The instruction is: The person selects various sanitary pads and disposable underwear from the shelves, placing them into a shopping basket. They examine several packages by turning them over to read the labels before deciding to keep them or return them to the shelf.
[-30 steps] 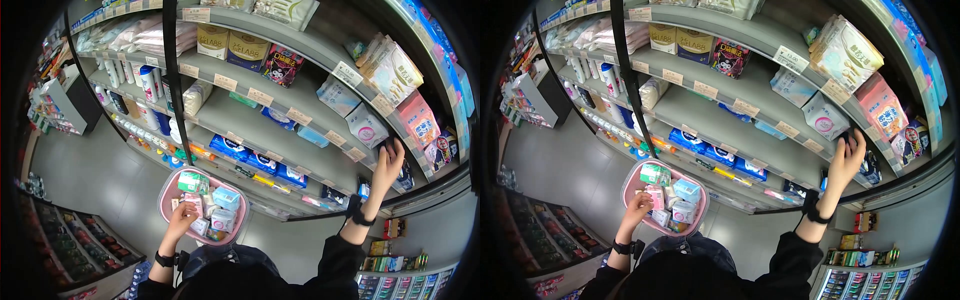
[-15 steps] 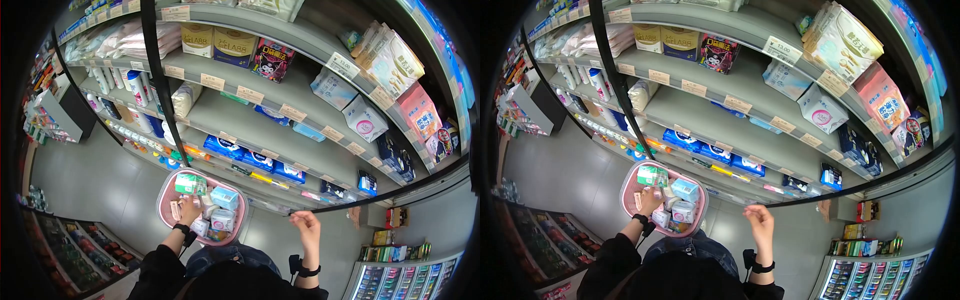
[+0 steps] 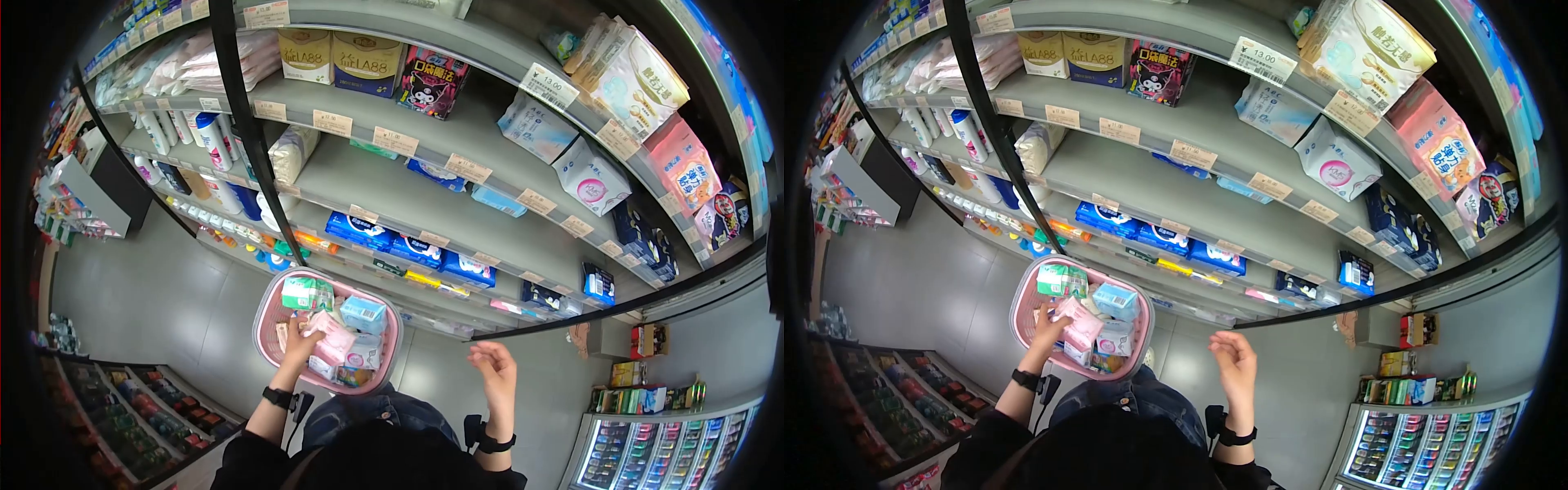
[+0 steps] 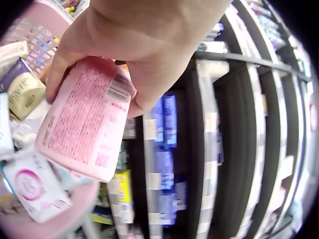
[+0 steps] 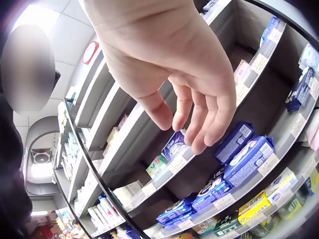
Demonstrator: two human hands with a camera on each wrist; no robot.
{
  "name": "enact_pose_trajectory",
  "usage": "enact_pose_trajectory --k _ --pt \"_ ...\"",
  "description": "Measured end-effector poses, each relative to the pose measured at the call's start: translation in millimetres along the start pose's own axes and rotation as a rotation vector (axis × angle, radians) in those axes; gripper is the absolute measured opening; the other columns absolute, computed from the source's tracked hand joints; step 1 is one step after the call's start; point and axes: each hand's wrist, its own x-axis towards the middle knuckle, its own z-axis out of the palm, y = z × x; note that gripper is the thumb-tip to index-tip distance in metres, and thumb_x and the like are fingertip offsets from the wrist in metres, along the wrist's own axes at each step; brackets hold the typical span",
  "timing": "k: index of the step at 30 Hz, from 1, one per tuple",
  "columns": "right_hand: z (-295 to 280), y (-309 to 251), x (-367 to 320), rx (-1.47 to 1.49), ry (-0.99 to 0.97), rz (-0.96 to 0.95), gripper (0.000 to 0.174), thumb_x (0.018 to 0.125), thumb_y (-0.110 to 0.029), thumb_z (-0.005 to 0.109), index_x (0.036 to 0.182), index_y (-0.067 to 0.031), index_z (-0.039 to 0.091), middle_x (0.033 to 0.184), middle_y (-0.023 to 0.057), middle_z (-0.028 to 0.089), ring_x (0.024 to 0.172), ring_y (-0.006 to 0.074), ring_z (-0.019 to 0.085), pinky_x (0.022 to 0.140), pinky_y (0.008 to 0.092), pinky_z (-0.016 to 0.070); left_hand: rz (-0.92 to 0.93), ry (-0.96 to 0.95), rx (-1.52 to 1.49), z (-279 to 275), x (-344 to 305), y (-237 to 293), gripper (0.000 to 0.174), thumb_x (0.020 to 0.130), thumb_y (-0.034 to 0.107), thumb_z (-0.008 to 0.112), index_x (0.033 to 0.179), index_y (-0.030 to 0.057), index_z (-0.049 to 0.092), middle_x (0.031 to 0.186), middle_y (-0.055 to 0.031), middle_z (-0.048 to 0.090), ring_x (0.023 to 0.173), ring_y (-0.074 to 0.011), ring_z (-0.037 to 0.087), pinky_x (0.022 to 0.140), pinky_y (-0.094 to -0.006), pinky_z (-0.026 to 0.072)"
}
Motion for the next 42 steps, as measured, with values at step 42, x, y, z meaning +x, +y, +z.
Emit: enact_pose_trajectory --k 42 --pt "64 -37 -13 0.07 -0.632 -0.273 0.078 0.072 -0.004 0.078 0.139 -0.0071 0.038 0.137 0.0098 0.044 0.122 0.0195 0.047 0.1 0.0358 0.0395 0.17 -0.714 -0.389 51 -135 199 0.095 0.064 -0.001 0.078 0.143 0.0045 0.026 0.134 -0.0114 0.046 0.125 -0.0211 0.047 0.105 -0.034 0.0362"
